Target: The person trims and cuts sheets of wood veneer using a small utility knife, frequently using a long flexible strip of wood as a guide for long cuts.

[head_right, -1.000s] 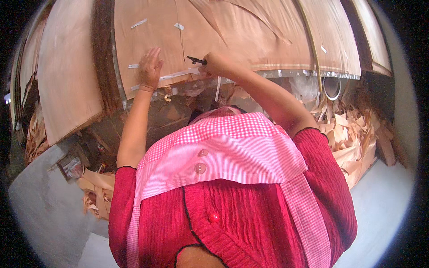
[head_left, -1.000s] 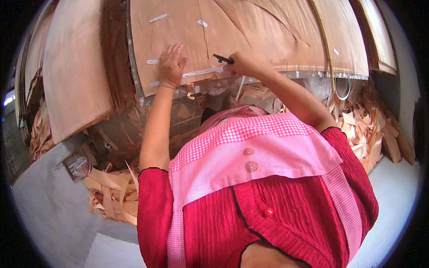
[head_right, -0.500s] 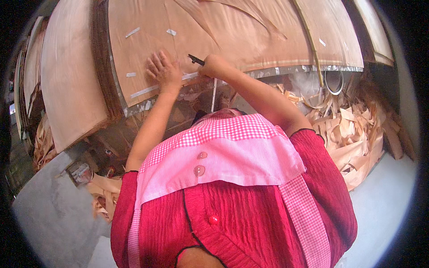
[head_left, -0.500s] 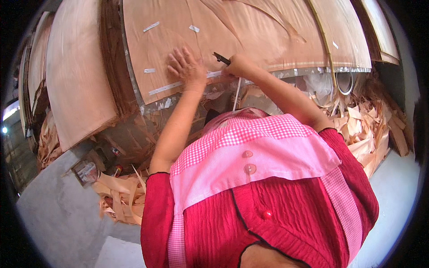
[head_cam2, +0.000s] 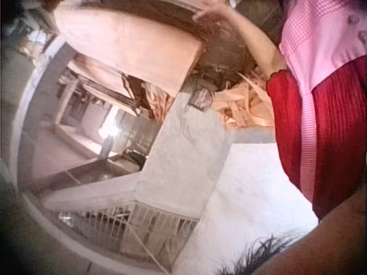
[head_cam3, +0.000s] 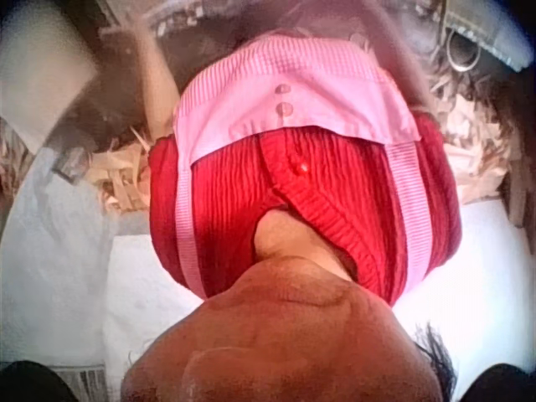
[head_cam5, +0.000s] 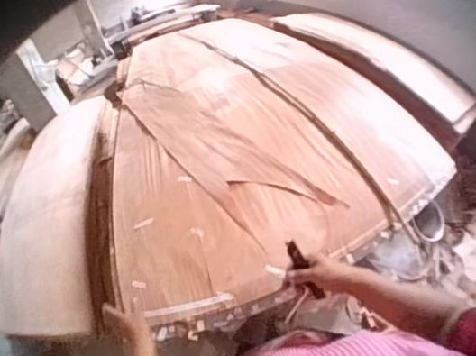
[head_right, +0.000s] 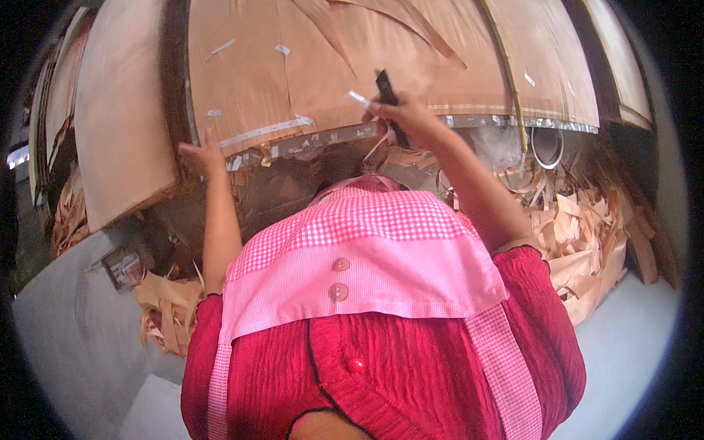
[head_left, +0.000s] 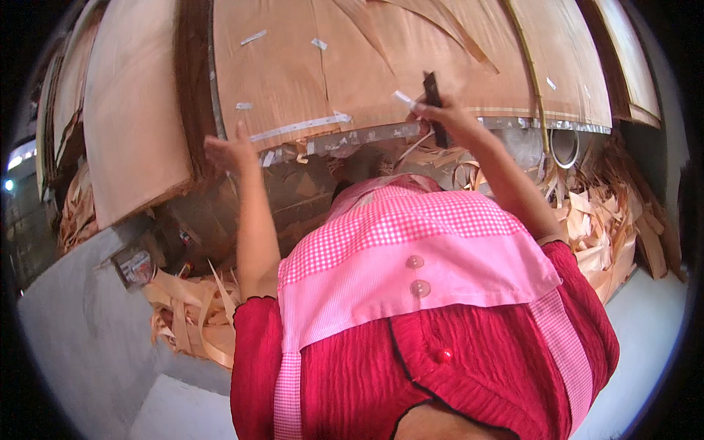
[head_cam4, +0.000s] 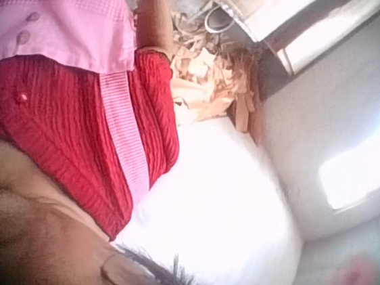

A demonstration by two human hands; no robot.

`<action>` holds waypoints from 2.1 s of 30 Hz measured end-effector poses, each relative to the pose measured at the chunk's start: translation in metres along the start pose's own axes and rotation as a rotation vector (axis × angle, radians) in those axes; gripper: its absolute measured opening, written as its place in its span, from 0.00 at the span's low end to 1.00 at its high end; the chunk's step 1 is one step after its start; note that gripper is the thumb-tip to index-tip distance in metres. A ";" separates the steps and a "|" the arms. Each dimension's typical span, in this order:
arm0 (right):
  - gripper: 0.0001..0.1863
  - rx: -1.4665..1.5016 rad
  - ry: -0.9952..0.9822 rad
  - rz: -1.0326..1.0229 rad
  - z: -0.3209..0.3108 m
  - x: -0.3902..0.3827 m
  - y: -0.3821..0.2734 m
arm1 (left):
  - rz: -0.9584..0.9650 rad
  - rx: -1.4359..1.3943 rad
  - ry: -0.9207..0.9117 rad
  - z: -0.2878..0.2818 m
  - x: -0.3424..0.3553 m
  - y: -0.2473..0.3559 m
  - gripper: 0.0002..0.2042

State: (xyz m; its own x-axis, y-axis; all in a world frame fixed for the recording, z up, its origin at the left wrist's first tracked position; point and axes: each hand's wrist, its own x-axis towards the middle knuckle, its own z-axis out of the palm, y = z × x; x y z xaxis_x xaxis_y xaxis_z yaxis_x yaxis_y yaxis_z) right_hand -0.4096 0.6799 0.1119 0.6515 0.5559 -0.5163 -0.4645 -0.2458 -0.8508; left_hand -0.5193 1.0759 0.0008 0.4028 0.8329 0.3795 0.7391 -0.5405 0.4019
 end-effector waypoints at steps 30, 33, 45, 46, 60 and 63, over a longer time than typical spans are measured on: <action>0.10 0.085 -0.044 -0.145 0.010 0.019 -0.014 | -0.040 -0.763 -0.962 -0.061 -0.064 0.077 0.16; 0.10 0.107 -0.044 -0.096 0.012 0.027 -0.006 | 0.527 -0.373 -0.518 -0.070 -0.080 0.081 0.18; 0.08 0.360 0.052 0.099 0.021 0.054 0.019 | 1.333 -0.201 -0.205 -0.058 -0.047 0.055 0.05; 0.07 0.379 0.067 0.112 0.020 0.056 0.020 | 1.343 -0.222 -0.174 -0.059 -0.044 0.059 0.04; 0.10 0.367 0.015 0.106 0.015 0.060 0.027 | 1.175 -0.416 -0.871 -0.153 -0.141 -0.108 0.03; 0.09 0.344 -0.123 0.106 0.012 0.057 0.025 | 1.112 -0.227 -1.094 -0.176 -0.182 -0.224 0.06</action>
State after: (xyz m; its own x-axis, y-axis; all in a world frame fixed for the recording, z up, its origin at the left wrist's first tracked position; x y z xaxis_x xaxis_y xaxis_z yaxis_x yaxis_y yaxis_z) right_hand -0.3910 0.7152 0.0627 0.5216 0.6382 -0.5662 -0.7133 -0.0379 -0.6998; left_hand -0.8536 1.0245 -0.0120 0.9214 -0.3524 -0.1636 -0.2331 -0.8384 0.4928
